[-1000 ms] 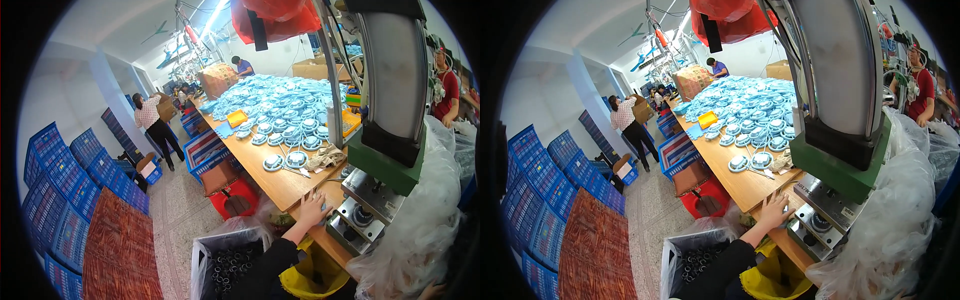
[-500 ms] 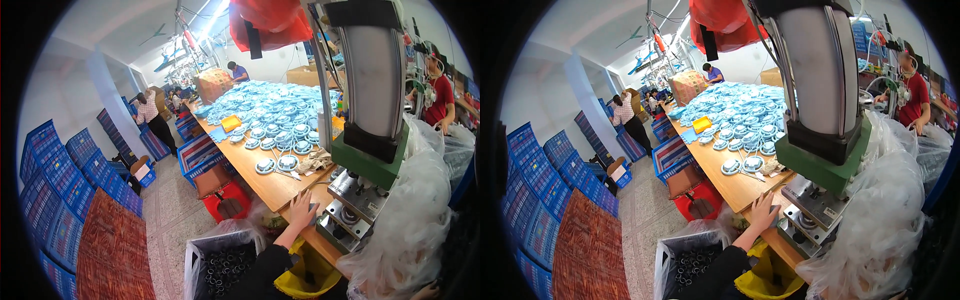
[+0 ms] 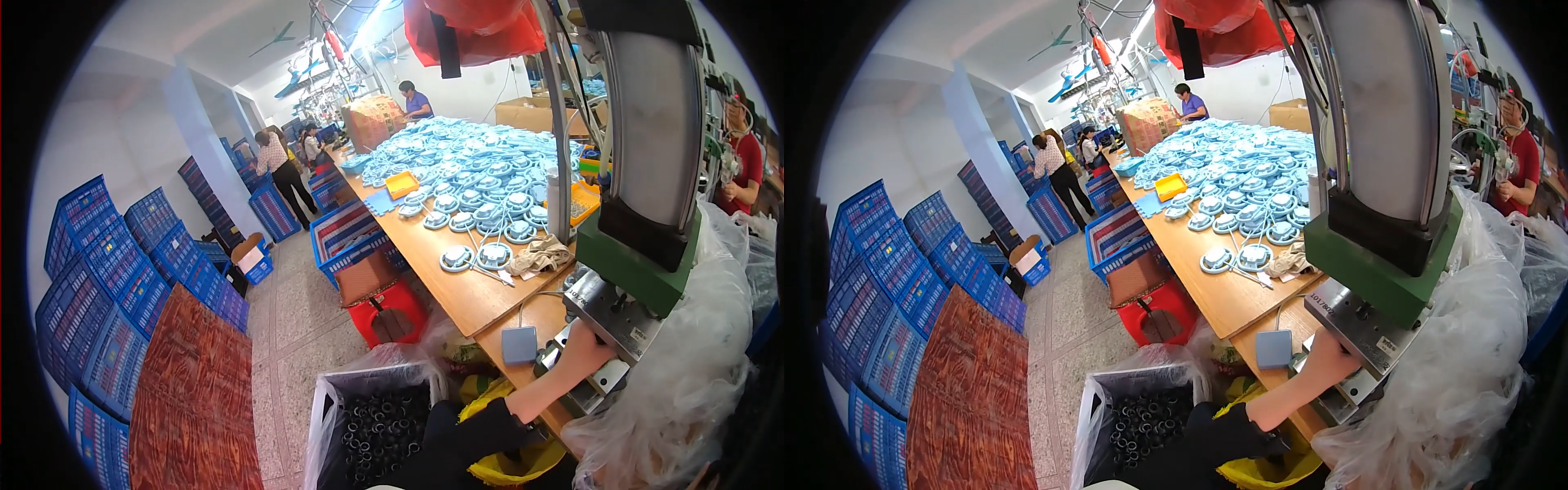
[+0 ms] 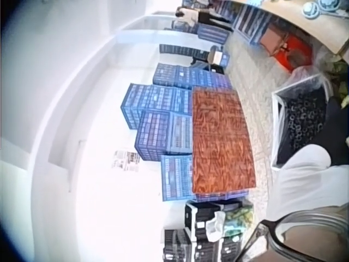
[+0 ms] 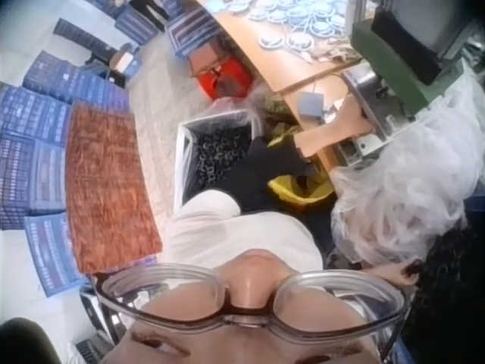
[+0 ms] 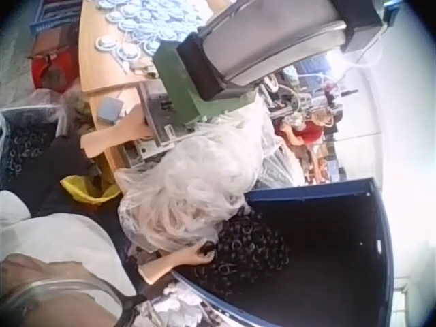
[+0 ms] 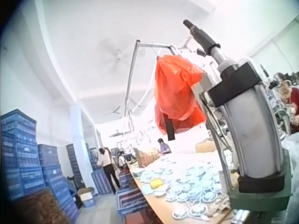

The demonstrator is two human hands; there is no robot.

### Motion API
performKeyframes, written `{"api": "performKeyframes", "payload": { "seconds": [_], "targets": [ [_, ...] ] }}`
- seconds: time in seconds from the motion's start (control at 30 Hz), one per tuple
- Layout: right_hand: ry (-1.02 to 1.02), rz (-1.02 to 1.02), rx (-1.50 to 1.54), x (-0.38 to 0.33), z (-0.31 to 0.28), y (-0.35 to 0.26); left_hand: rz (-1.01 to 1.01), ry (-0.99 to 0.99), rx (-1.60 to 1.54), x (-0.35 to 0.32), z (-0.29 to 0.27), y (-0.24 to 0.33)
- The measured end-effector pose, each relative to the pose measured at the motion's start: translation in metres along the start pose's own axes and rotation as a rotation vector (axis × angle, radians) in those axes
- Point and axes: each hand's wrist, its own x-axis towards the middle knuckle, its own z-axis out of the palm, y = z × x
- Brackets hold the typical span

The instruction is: Manually stamp or press small black plastic components using a pneumatic press machine.

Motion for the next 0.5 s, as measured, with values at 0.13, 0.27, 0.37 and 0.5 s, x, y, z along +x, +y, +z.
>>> {"api": "performKeyframes", "payload": {
  "seconds": [0.13, 0.27, 0.37, 0.5],
  "targets": [
    [-0.111, -0.12, 0.008, 0.011, -0.003, -0.036, 0.064, 0.164, -0.046, -0.011, 0.013, 0.007],
    [-0.245, -0.248, 0.051, 0.021, 0.002, -0.068, 0.248, 0.327, 0.031, -0.016, 0.018, -0.006],
    [-0.311, -0.353, 0.06, 0.03, -0.005, -0.091, 0.246, 0.312, 0.204, -0.02, 0.02, -0.009],
    [-0.396, -0.34, 0.088, 0.026, -0.02, -0.101, 0.264, 0.354, 0.182, -0.044, 0.009, -0.008]
  ]
}}
